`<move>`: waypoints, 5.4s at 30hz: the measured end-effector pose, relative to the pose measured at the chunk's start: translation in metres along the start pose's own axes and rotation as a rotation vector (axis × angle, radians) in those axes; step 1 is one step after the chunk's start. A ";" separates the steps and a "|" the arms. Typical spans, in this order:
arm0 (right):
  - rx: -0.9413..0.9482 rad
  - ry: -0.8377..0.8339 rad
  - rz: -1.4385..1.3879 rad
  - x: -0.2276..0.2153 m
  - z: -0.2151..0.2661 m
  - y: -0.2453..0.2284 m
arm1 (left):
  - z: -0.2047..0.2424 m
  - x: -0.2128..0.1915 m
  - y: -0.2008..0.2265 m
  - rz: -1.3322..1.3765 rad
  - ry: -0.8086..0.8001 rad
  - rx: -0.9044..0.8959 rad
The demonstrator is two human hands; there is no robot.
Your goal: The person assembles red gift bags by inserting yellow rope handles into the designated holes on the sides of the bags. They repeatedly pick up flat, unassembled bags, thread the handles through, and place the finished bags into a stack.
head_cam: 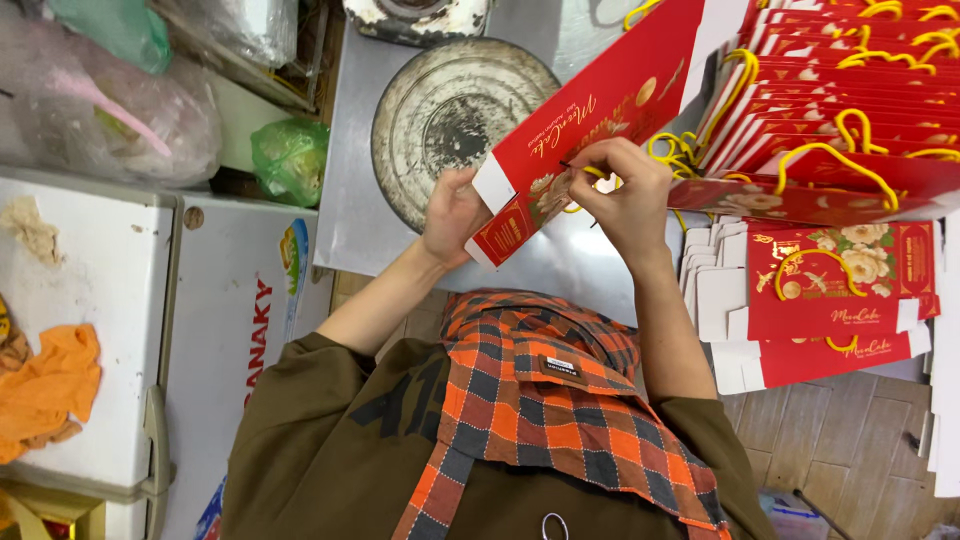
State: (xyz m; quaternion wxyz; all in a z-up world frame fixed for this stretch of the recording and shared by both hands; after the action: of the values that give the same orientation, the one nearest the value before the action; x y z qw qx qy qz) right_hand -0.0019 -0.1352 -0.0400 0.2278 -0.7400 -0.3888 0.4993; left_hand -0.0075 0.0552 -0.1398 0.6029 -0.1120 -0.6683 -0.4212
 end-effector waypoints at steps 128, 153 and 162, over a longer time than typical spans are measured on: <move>0.882 -0.614 -0.833 0.148 0.110 0.187 | -0.011 -0.025 0.006 -1.725 -0.049 0.456; 0.815 -0.372 -1.152 0.125 0.123 0.215 | -0.037 -0.062 0.005 -1.103 0.372 0.409; 0.312 -0.251 -0.762 0.055 0.083 0.096 | -0.005 0.072 0.093 -2.177 0.071 0.672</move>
State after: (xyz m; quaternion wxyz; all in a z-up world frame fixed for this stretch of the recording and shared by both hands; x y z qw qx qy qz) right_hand -0.0340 -0.1523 -0.1736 0.4558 -0.4339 -0.5789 0.5185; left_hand 0.0394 0.0837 -0.0352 -0.0646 0.7066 -0.4722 -0.5231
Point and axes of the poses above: each hand's wrist, its own z-axis away from the middle knuckle, its own x-axis out of the palm, y = z × x, the point moved 6 cm from there along -z, towards the middle knuckle, and after that the axes turned 8 degrees about z, right-handed, at the moved point
